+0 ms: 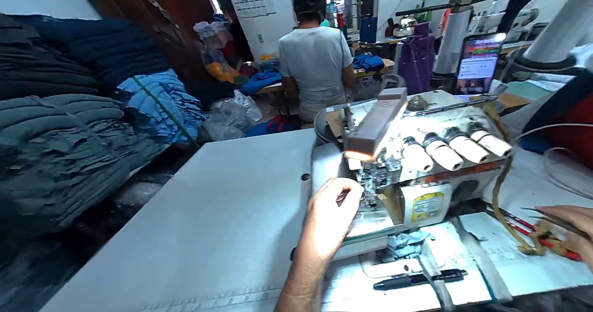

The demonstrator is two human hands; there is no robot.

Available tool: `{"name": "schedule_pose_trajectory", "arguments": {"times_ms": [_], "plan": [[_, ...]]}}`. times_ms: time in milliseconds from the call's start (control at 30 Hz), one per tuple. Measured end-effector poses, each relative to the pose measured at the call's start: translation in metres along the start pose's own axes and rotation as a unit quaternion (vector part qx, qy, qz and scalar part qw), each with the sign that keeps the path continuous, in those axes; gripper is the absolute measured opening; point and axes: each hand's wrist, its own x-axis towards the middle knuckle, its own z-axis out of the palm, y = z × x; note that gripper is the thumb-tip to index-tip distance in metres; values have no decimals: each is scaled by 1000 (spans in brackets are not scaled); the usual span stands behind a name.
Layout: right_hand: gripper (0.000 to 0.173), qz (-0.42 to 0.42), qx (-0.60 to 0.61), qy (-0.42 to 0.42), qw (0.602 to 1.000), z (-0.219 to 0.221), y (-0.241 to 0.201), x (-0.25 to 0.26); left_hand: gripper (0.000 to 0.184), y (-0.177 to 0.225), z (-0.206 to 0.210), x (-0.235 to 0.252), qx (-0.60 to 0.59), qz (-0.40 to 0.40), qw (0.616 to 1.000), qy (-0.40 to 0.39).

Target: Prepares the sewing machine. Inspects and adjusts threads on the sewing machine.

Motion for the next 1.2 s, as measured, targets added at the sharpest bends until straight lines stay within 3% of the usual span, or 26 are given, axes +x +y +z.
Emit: {"name": "schedule_pose_trajectory", "arguments": {"times_ms": [100, 167, 333, 533, 700, 800, 933, 1067, 1200], "plan": [[27, 31, -22, 62, 997, 11, 31, -3, 13, -4, 1, 1, 50, 12, 999, -6], [24, 78, -15, 60, 995, 5, 31, -3, 12, -8, 2, 1, 41, -4, 999, 1], [21, 58, 15, 9, 998, 13, 24, -7, 10, -11, 1, 2, 6, -21, 1000, 15], [25, 35, -63, -26, 997, 42, 30, -3, 9, -10, 2, 1, -6, -38, 999, 21], [35, 104, -129, -99, 981, 34, 14, 3, 9, -11, 2, 1, 0, -34, 999, 19], [35, 175, -92, -171, 965, 15, 12, 7, 10, -11, 2, 1, 12, -33, 999, 16], [29, 171, -42, -60, 983, 12, 22, 14, 9, -11, 1, -1, -2, -39, 999, 18], [37, 160, -91, -170, 968, 26, 12, 22, 12, -5, 4, 0, 10, -26, 1000, 15], [39, 81, -128, -36, 988, 59, 21, 8, 11, -5, 1, 0, 11, -18, 1000, 19]]}}
